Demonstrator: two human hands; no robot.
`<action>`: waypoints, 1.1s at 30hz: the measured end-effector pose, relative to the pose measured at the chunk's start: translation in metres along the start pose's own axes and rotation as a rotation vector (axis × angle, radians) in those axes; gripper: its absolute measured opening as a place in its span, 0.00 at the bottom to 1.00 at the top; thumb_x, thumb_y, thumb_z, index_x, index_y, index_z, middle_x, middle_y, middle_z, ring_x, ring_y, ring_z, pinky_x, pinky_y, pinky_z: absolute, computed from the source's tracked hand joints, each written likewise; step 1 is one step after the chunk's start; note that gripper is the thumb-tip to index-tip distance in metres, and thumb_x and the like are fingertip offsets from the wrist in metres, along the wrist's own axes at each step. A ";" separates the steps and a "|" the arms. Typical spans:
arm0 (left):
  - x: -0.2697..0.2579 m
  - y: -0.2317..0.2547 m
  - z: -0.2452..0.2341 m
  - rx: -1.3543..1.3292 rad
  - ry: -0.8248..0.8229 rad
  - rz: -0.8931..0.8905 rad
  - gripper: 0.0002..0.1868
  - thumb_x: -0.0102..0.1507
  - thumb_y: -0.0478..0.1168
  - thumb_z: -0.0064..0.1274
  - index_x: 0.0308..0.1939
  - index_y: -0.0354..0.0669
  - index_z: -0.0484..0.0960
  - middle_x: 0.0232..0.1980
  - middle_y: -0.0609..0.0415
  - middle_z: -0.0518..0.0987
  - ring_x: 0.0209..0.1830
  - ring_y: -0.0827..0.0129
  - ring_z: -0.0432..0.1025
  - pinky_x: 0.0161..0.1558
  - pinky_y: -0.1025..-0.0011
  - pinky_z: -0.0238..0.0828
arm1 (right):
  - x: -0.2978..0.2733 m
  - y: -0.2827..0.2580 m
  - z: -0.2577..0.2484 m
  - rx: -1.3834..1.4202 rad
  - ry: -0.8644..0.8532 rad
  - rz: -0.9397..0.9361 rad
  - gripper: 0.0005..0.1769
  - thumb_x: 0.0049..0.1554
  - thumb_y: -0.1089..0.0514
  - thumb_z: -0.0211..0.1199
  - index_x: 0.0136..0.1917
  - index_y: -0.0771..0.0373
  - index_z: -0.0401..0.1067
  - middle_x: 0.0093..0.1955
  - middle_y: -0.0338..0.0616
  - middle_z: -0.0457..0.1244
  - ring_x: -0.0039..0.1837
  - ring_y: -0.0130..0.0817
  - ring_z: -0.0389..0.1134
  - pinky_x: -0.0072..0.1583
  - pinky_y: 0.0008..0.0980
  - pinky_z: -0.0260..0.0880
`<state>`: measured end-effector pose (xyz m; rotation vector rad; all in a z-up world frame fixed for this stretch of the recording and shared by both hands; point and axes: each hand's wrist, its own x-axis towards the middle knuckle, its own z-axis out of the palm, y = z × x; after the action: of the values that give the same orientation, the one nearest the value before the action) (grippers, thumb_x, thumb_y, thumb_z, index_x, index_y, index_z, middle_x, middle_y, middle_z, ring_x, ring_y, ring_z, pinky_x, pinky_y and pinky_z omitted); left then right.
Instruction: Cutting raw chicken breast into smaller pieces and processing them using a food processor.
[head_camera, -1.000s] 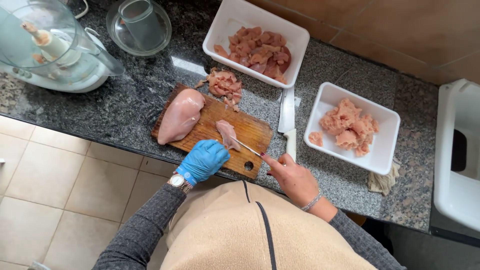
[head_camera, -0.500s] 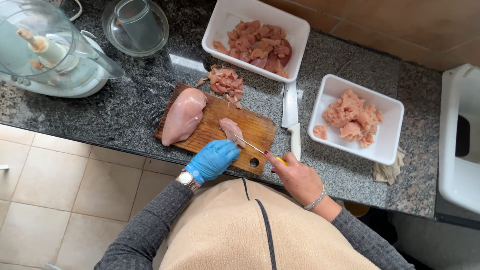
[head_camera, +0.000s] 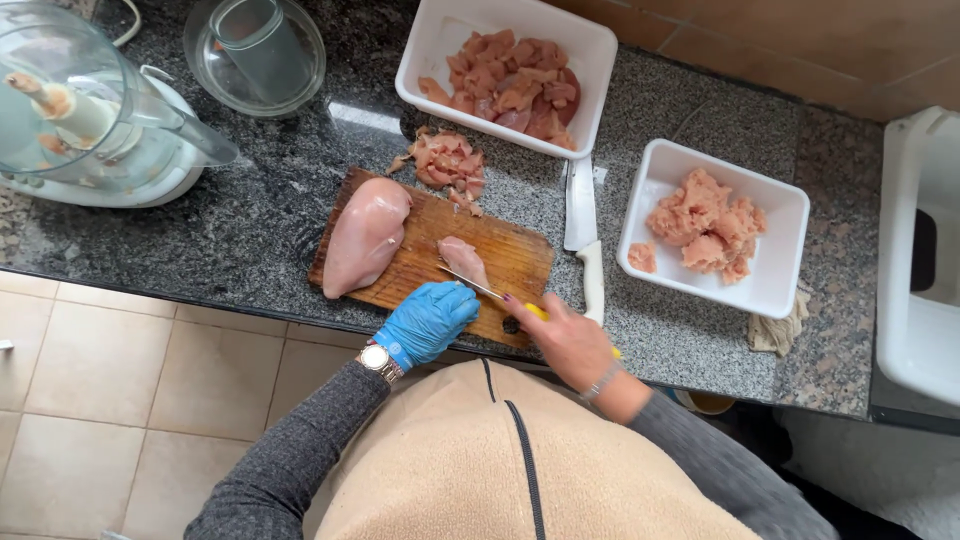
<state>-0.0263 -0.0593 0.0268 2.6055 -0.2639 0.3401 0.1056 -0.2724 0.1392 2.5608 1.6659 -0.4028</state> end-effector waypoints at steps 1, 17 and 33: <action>0.000 0.000 -0.002 0.003 0.005 0.014 0.08 0.59 0.39 0.54 0.42 0.46 0.77 0.44 0.52 0.76 0.46 0.57 0.72 0.46 0.59 0.70 | 0.008 -0.002 0.005 0.030 0.045 -0.027 0.35 0.57 0.62 0.56 0.76 0.40 0.60 0.46 0.45 0.60 0.36 0.42 0.71 0.36 0.41 0.73; 0.007 0.004 -0.069 0.300 -0.352 -0.033 0.08 0.66 0.44 0.52 0.32 0.50 0.77 0.34 0.49 0.75 0.37 0.53 0.72 0.37 0.53 0.68 | -0.078 0.051 -0.029 0.132 -0.064 0.062 0.26 0.58 0.52 0.62 0.69 0.39 0.66 0.43 0.44 0.61 0.34 0.44 0.69 0.38 0.42 0.72; 0.120 -0.083 -0.047 -0.729 0.347 -0.494 0.09 0.66 0.32 0.44 0.49 0.43 0.76 0.46 0.43 0.81 0.45 0.48 0.79 0.43 0.59 0.76 | -0.055 0.016 -0.046 0.553 0.380 0.248 0.29 0.56 0.54 0.67 0.71 0.44 0.70 0.41 0.43 0.62 0.39 0.35 0.68 0.43 0.34 0.70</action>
<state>0.0995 0.0202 0.0639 1.7743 0.3214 0.4118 0.1074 -0.3191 0.1958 3.3883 1.4533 -0.4274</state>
